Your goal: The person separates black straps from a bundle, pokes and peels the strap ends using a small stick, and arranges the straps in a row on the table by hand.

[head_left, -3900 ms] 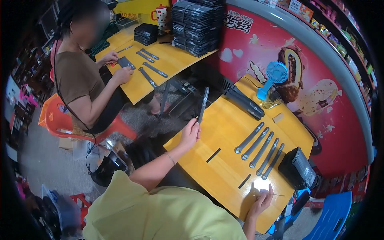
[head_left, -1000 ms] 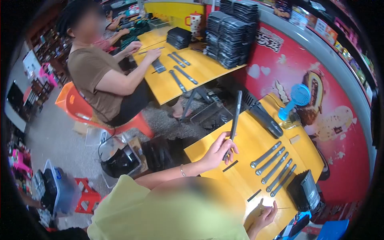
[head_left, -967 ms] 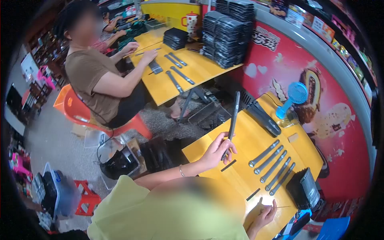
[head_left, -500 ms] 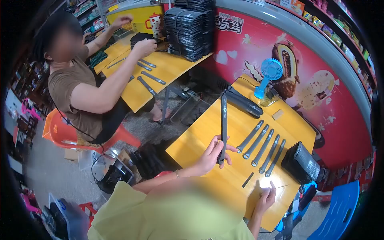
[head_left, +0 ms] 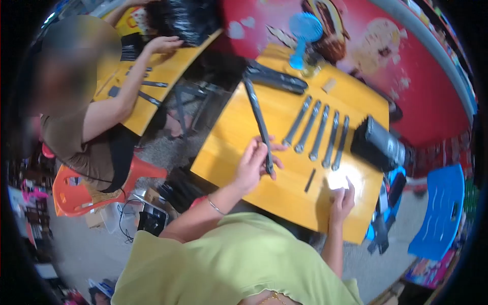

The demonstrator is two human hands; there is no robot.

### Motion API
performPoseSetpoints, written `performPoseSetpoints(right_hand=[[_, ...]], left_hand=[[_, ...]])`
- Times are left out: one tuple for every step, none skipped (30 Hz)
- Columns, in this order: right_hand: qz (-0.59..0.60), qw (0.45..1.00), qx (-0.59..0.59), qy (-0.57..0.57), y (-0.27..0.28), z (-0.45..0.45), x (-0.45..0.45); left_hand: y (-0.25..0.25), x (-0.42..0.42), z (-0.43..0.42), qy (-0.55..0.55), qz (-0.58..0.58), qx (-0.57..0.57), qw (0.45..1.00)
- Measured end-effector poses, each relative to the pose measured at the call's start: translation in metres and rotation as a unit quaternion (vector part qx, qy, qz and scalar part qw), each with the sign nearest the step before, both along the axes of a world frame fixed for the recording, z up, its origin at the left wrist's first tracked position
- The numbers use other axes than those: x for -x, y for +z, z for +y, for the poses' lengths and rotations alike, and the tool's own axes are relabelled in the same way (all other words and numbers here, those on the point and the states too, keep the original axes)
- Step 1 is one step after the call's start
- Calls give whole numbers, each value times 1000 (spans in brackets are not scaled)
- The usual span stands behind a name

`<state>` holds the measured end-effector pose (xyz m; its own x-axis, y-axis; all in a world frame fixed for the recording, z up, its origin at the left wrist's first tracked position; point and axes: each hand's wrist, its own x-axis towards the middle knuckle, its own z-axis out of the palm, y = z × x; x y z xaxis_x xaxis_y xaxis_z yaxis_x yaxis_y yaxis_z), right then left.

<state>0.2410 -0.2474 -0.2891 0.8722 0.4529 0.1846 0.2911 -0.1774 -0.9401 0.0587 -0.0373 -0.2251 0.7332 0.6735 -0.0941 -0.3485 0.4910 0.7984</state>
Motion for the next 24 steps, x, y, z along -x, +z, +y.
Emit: performPoseSetpoints(right_hand=[[10, 1000, 8, -3, 6, -1, 4], [19, 1000, 10, 13, 12, -4, 6], [-15, 1000, -2, 24, 21, -2, 10], [-50, 998, -14, 36, 29, 1, 16], [-62, 996, -11, 60, 33, 2, 21], [-76, 993, -9, 85, 37, 3, 27], [-92, 989, -10, 112, 44, 7, 33], [-148, 980, 36, 131, 57, 13, 40], [-148, 974, 41, 166, 70, 17, 49], [-148, 967, 46, 201, 81, 22, 56], [-105, 969, 39, 220, 87, 25, 63], [-61, 969, 32, 239, 91, 29, 68], [-16, 966, 24, 258, 93, 32, 71], [-24, 965, 23, 262, 92, 33, 72], [-33, 963, 21, 265, 90, 36, 73], [-41, 962, 20, 270, 89, 38, 73], [-58, 964, 11, 258, 86, 42, 74], [-75, 966, 1, 246, 82, 45, 75], [-91, 968, -8, 234, 80, 47, 76], [-88, 967, 7, 239, 84, 49, 76], [-84, 966, 23, 244, 91, 49, 76], [-81, 964, 39, 249, 95, 49, 77], [-85, 967, 36, 235, 95, 52, 78], [-90, 970, 33, 223, 95, 55, 80]], left_hand=[[3, -1, -2, -4, 1, 6, 1000], [7, -1, -5, -6, 2, 9, 1000], [10, -1, -9, -7, 3, 13, 1000], [10, 0, -12, -18, 3, 19, 1000], [9, 0, -14, -29, 2, 23, 999], [10, 0, -17, -37, -2, 26, 999], [11, -1, -19, -43, 0, 44, 998], [10, -2, -20, -52, -7, 56, 997], [9, -3, -21, -59, -14, 67, 996], [8, -4, -22, -65, -21, 78, 995], [7, -5, -23, -66, -23, 81, 994], [6, -6, -23, -65, -25, 84, 994], [6, -6, -24, -64, -27, 86, 994], [6, -7, -24, -63, -28, 96, 993], [7, -8, -24, -62, -30, 106, 992], [8, -8, -24, -60, -31, 115, 991], [7, -7, -24, -66, -33, 109, 991], [5, -7, -24, -71, -34, 102, 992], [4, -7, -24, -77, -35, 96, 992], [5, -7, -25, -75, -28, 95, 992], [8, -8, -28, -74, -22, 94, 993], [9, -9, -30, -72, -15, 94, 993], [9, -10, -32, -70, -8, 86, 994], [8, -11, -35, -66, -1, 79, 995]])
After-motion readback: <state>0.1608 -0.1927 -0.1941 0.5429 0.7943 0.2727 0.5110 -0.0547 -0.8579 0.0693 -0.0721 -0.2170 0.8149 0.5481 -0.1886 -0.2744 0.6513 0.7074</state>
